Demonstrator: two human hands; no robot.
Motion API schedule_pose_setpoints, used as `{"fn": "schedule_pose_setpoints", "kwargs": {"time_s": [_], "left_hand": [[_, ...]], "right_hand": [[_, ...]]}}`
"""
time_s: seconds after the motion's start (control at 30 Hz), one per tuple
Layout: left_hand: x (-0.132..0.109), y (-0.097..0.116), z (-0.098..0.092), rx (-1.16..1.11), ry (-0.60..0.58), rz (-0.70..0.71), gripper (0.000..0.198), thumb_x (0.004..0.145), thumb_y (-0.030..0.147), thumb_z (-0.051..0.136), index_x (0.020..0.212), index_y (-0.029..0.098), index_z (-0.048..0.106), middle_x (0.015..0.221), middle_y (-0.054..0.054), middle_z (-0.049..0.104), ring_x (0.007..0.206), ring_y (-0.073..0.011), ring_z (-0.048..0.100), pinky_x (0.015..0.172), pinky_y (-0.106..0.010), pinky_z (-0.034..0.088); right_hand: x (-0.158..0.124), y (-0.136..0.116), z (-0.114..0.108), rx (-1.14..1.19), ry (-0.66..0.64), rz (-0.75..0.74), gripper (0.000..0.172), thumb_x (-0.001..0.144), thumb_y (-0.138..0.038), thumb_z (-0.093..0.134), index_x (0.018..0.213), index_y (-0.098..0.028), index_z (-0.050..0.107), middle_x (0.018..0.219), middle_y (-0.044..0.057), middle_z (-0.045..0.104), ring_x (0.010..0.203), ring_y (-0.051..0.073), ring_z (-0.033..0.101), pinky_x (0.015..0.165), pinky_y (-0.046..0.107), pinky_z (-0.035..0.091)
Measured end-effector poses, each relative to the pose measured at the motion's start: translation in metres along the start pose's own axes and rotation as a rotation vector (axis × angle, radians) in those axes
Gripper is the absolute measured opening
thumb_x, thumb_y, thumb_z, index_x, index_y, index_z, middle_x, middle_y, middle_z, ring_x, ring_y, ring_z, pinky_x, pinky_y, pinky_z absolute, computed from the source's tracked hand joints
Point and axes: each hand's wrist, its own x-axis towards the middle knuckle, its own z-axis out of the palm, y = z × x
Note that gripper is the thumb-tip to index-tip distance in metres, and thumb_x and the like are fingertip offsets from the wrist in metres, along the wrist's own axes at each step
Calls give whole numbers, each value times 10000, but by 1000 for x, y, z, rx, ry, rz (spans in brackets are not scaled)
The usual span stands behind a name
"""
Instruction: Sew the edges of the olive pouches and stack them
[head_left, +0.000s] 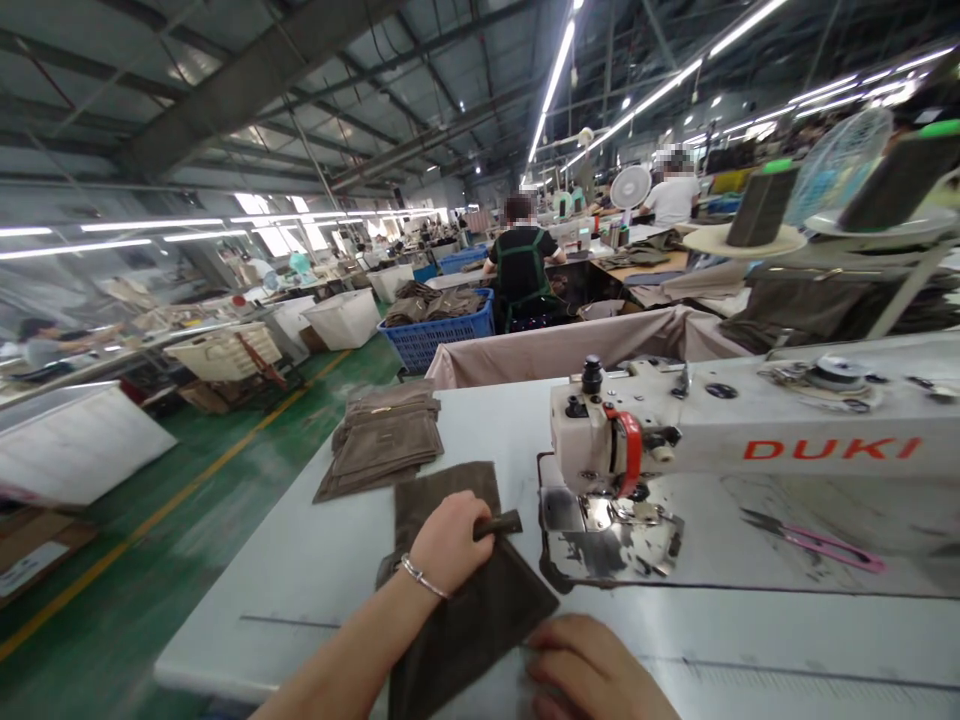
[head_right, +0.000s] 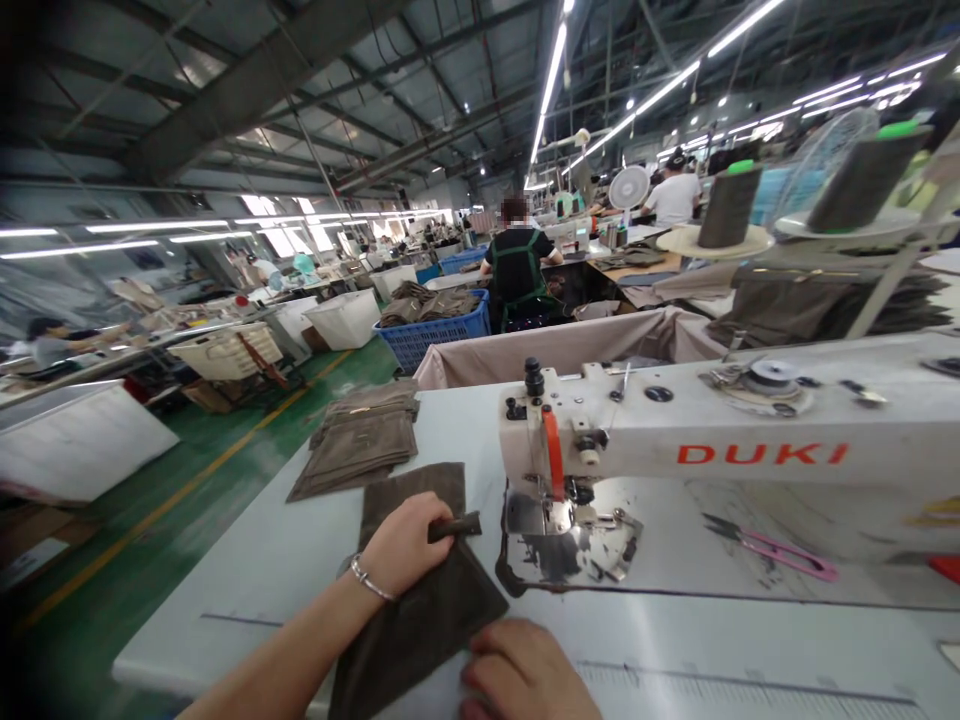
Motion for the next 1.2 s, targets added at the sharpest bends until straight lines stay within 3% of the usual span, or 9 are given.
{"fn": "schedule_pose_setpoints", "kwargs": {"time_s": [0.1, 0.23, 0.33, 0.5, 0.6, 0.9, 1.2], "left_hand": [[-22, 25, -24, -149, -78, 3, 70, 761, 166, 615, 822, 180, 647, 792, -6, 629, 753, -177, 587, 699, -268, 439], [-49, 59, -51, -845, -270, -81, 318, 805, 310, 663, 1087, 165, 641, 957, -54, 678, 914, -224, 618, 786, -284, 465], [-60, 69, -53, -1103, -239, -173, 376, 773, 352, 730, 1080, 143, 671, 961, -82, 687, 924, -241, 616, 806, -299, 461], [-66, 68, -39, -1174, -87, -263, 326, 735, 291, 782, 1021, 158, 702, 949, -84, 696, 922, -233, 621, 824, -297, 465], [-68, 72, -36, -1195, -33, -292, 313, 702, 294, 807, 967, 157, 712, 911, -79, 696, 883, -215, 619, 794, -277, 471], [-69, 82, -36, -1219, 37, -362, 263, 636, 291, 829, 816, 132, 723, 792, -61, 674, 762, -178, 590, 708, -242, 470], [-71, 91, -42, -1173, 81, -343, 235, 676, 298, 791, 837, 144, 715, 785, -47, 672, 765, -175, 593, 714, -234, 469]], "right_hand": [[19, -8, -35, -33, 143, 167, 335, 844, -208, 600, 1166, -219, 510, 1253, 112, 550, 1171, 240, 519, 957, 377, 474], [45, -22, -65, 121, 85, 321, 109, 842, -193, 568, 935, -231, 527, 1165, 67, 584, 1115, 224, 538, 918, 372, 479], [54, -28, -76, 220, 54, 370, 110, 803, -142, 572, 830, -231, 512, 1126, 28, 597, 1059, 200, 559, 886, 334, 472], [55, -29, -91, 338, -42, 446, 56, 827, -203, 591, 800, -241, 561, 947, -26, 641, 898, 156, 600, 788, 271, 471], [53, -31, -97, 349, -10, 466, 60, 858, -250, 567, 810, -245, 604, 906, -24, 650, 847, 148, 609, 753, 258, 473], [53, -34, -100, 380, 41, 525, 105, 801, -260, 617, 701, -232, 604, 919, -1, 673, 815, 168, 629, 734, 265, 489], [60, -35, -105, 358, 53, 524, 101, 762, -227, 636, 675, -234, 585, 885, -18, 674, 795, 159, 629, 708, 248, 482]]}}
